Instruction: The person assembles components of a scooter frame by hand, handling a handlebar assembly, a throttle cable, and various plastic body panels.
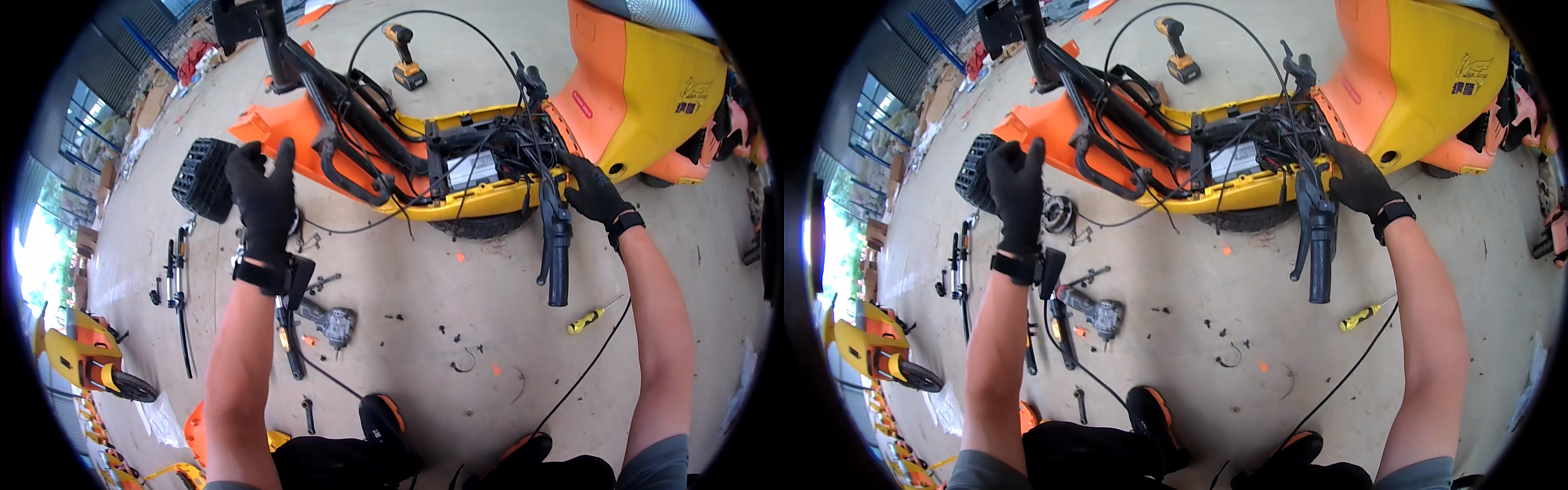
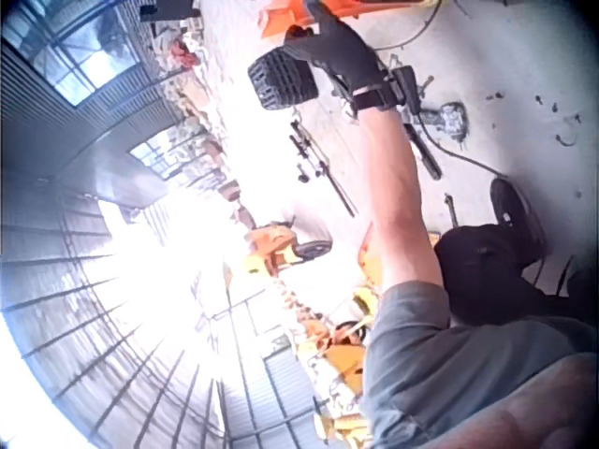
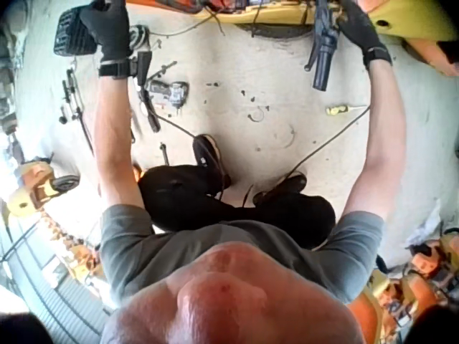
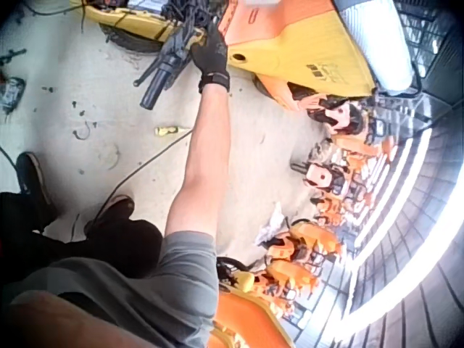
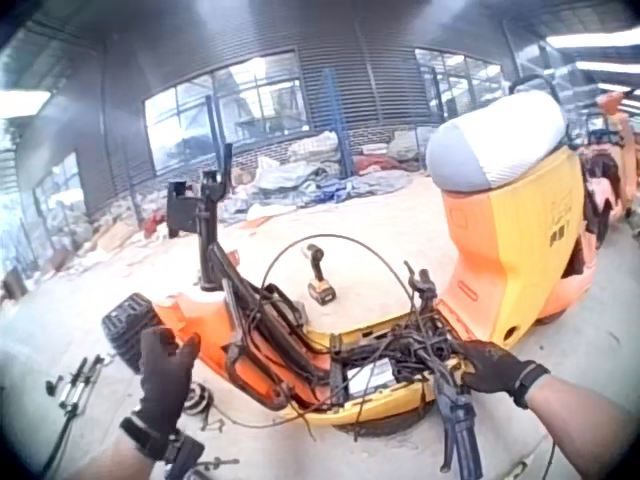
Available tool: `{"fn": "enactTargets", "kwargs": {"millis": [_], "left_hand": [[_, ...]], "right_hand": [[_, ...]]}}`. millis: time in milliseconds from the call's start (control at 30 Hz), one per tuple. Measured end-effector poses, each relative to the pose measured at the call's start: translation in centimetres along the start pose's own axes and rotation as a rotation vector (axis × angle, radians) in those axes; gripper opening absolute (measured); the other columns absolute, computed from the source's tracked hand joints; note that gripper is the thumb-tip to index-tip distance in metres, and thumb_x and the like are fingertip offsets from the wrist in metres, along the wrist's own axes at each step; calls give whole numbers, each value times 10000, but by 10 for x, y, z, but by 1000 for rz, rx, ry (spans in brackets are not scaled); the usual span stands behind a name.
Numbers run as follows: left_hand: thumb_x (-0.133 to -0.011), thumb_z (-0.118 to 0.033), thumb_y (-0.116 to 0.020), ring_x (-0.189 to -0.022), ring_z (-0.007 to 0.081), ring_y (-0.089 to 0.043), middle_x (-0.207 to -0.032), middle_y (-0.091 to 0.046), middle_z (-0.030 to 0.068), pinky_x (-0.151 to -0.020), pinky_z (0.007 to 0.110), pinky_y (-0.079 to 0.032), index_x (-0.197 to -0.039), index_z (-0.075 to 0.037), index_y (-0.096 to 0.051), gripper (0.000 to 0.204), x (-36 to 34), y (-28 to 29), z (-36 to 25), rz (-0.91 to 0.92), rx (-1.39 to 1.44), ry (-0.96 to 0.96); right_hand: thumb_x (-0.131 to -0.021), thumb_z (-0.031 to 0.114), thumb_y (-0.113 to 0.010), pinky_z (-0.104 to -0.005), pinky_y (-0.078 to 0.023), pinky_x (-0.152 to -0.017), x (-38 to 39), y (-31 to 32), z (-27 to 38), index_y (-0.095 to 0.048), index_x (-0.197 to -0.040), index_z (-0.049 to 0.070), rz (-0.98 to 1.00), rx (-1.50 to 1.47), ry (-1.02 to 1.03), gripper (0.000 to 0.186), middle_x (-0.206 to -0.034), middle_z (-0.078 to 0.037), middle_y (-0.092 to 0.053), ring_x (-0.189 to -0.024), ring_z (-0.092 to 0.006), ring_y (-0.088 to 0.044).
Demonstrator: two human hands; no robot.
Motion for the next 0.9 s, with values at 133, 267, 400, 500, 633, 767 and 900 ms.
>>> {"fn": "enactTargets", "kwargs": {"millis": [133, 267, 400, 500, 633, 767, 900], "left_hand": [[-841, -453, -761, -771, 211, -654, -845, -663, 145, -699, 346, -523, -1003, 60, -604, 561, 27, -30, -20, 488, -12, 248], [-967, -414, -645, -849, 149, -680, -945, -688, 90, -763, 297, -565, -1071, -8, -650, 419, 32, -60, -2, 639, 742, 694], [-1032, -312, -541, -750, 142, -656, -804, -631, 35, -671, 264, -540, -979, -42, -632, 290, 26, -48, 8, 593, 877, 573], [-1031, -328, -542, -755, 146, -661, -777, -622, 34, -629, 267, -522, -911, -51, -605, 308, 10, -67, 19, 710, 1144, 864], [-1025, -405, -547, -679, 161, -602, -680, -543, 39, -575, 279, -481, -822, -47, -572, 412, 35, -87, -16, 695, 1129, 936], [-1019, -434, -565, -638, 148, -530, -708, -485, 17, -602, 286, -499, -941, -64, -540, 378, 30, -83, -13, 617, 1116, 1026], [-1009, -539, -515, -537, 119, -432, -605, -424, -9, -527, 271, -394, -758, -84, -526, 520, 29, -82, -11, 456, 921, 870]], "right_hand": [[-786, 49, -642, -397, -417, -1090, 0, 19, 7, -484, -1399, 1, 9, -4, -101, 635, -1340, -221, -567, -1273, -352, -534], [-826, 39, -637, -398, -491, -966, 4, 40, 55, -542, -1316, 16, -201, -11, -59, 500, -1182, -190, -650, -1117, -333, -623], [-873, 73, -626, -433, -533, -792, 15, 49, 234, -596, -1179, 28, -45, -375, 16, 311, -928, -157, -691, -871, -335, -688], [-918, 124, -579, -467, -515, -701, 22, -7, 283, -618, -1006, 57, 71, -342, 227, 118, -853, -165, -671, -795, -352, -667], [-921, 215, -570, -464, -541, -647, 47, -154, 202, -633, -981, 24, 521, -653, -679, 210, -861, -200, -674, -745, -361, -669], [-945, 285, -563, -420, -606, -632, 48, -215, 177, -645, -1065, -18, -122, -1323, -1498, 337, -944, -227, -702, -731, -331, -705], [-1000, 450, -544, -459, -633, -755, 33, -255, 166, -548, -1164, -63, -181, -1470, -1489, 538, -1093, -280, -672, -872, -349, -715]]}}
Point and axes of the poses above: each hand's wrist, its own x-axis away from the middle knuckle, its own y-axis out of the back of the hand, z = x × y, the point moved 2 cm from there along -x, towards the middle knuckle
